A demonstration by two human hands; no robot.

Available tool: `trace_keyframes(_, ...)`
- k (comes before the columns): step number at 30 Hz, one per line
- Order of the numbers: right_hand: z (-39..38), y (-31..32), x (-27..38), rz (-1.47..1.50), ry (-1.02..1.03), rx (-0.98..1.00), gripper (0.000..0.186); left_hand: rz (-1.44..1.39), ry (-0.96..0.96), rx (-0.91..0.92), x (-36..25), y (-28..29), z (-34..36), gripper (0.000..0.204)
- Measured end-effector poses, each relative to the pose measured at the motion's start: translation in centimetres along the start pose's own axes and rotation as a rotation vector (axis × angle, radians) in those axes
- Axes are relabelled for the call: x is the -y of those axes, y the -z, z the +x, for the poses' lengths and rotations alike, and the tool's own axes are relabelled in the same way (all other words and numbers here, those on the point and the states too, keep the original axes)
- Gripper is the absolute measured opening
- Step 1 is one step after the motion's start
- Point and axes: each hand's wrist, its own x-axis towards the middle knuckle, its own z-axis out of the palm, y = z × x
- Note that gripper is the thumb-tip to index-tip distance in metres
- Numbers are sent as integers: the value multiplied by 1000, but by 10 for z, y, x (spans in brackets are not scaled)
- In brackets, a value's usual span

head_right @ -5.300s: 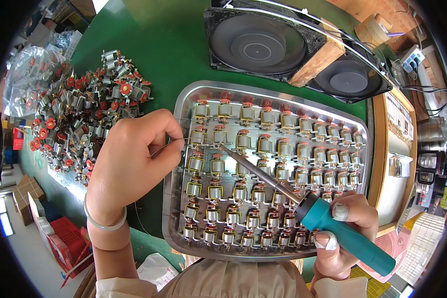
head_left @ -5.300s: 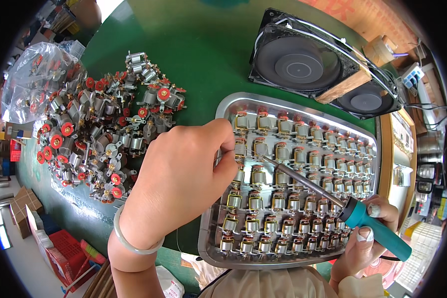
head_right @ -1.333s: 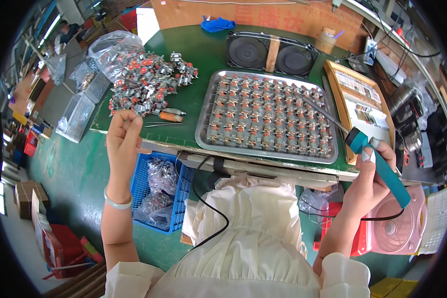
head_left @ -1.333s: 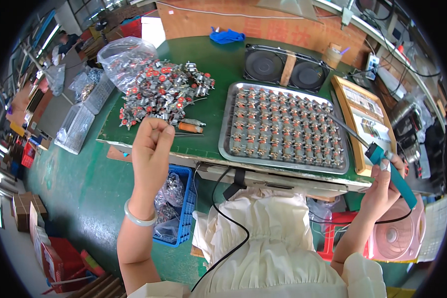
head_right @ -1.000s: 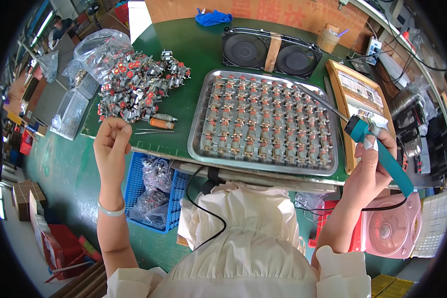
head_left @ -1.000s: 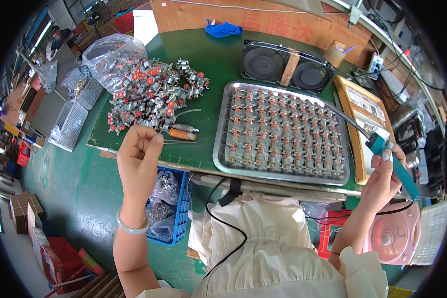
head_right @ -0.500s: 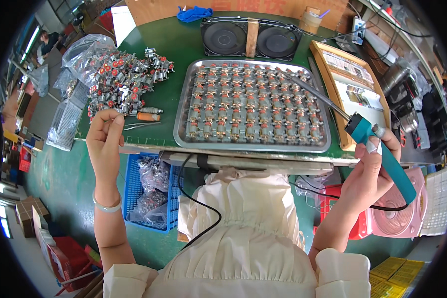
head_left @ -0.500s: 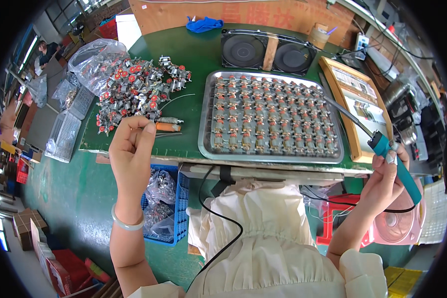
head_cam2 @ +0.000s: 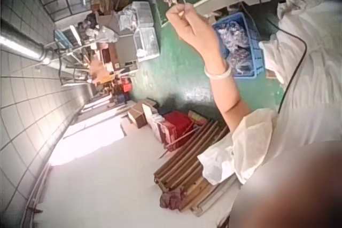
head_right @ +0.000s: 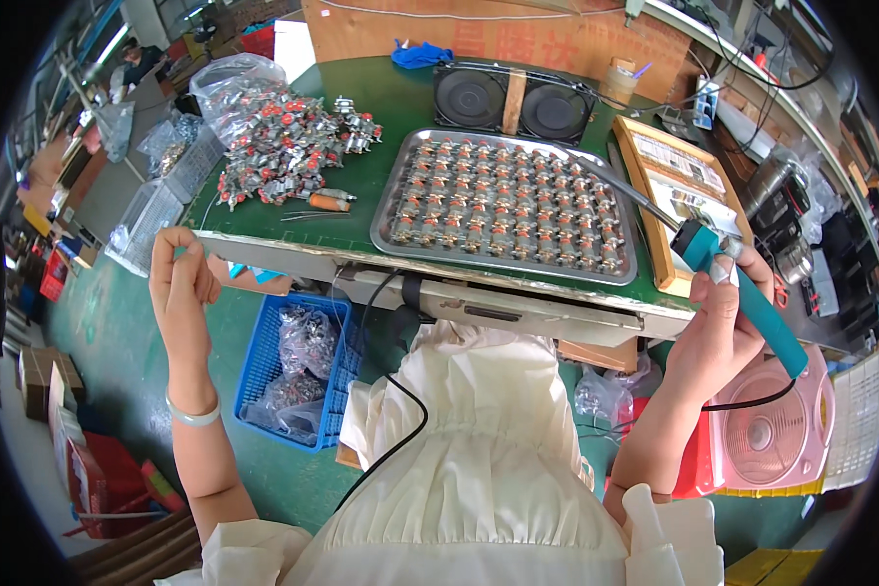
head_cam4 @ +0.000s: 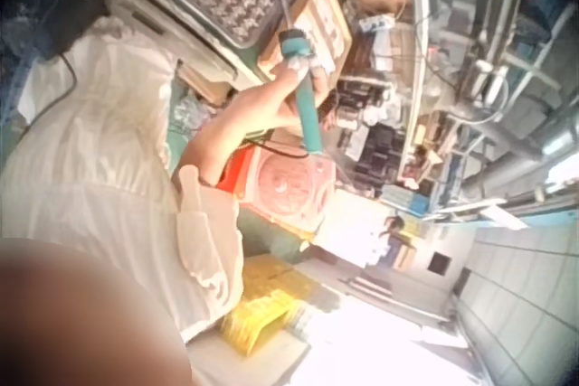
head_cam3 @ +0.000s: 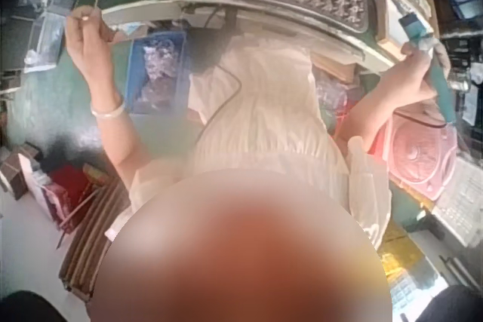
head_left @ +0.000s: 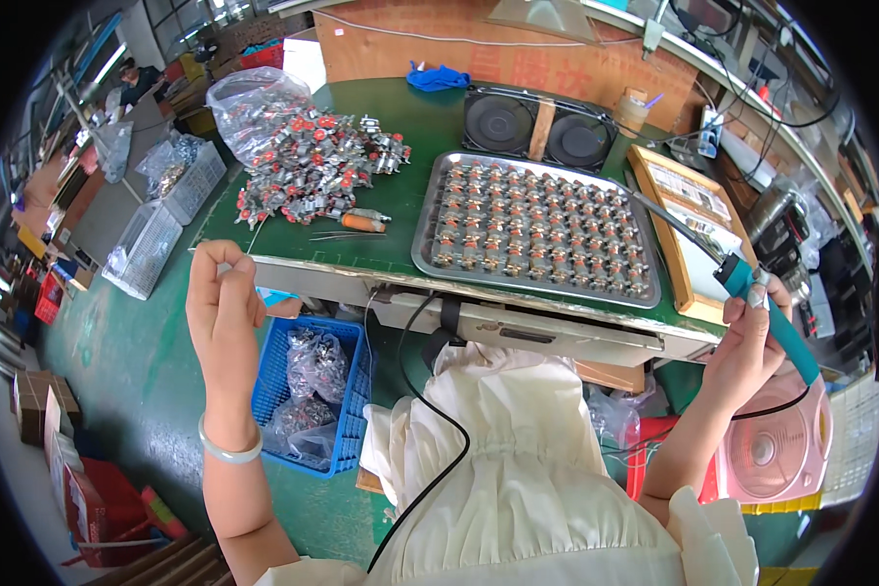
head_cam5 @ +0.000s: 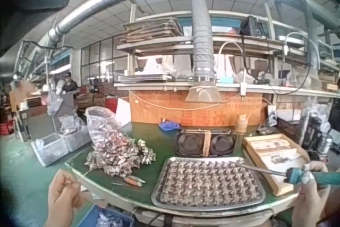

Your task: Soldering wires to small electrical components arranged in a tray at a workbench.

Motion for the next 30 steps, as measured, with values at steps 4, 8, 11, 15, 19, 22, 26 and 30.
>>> trace_keyframes(4,2,-6,-5,24,3,28,18,13,2,-52,0,3,-5,5)
trace_keyframes(8,7,-5,-17,2,-25,40,19,36,11,-33,7,-10,4,5)
trace_keyframes(11,10,-5,-26,-34,-47,14,20,79,-36,22,15,-21,20,5)
trace_keyframes(15,17,-11,-38,-56,-97,10,19,186,-94,61,26,-35,42,5)
trace_keyframes(19,25,-27,-52,-106,-123,-37,20,248,-177,92,40,-48,62,7)
trace_keyframes(22,34,-30,-67,-110,-127,-54,23,240,-129,177,41,-58,78,6)
trace_keyframes(26,40,-50,-68,-127,-109,-68,19,194,-75,235,48,-70,101,6)
trace_keyframes(30,44,-60,-83,-167,-130,-97,22,73,46,285,66,-91,128,6)
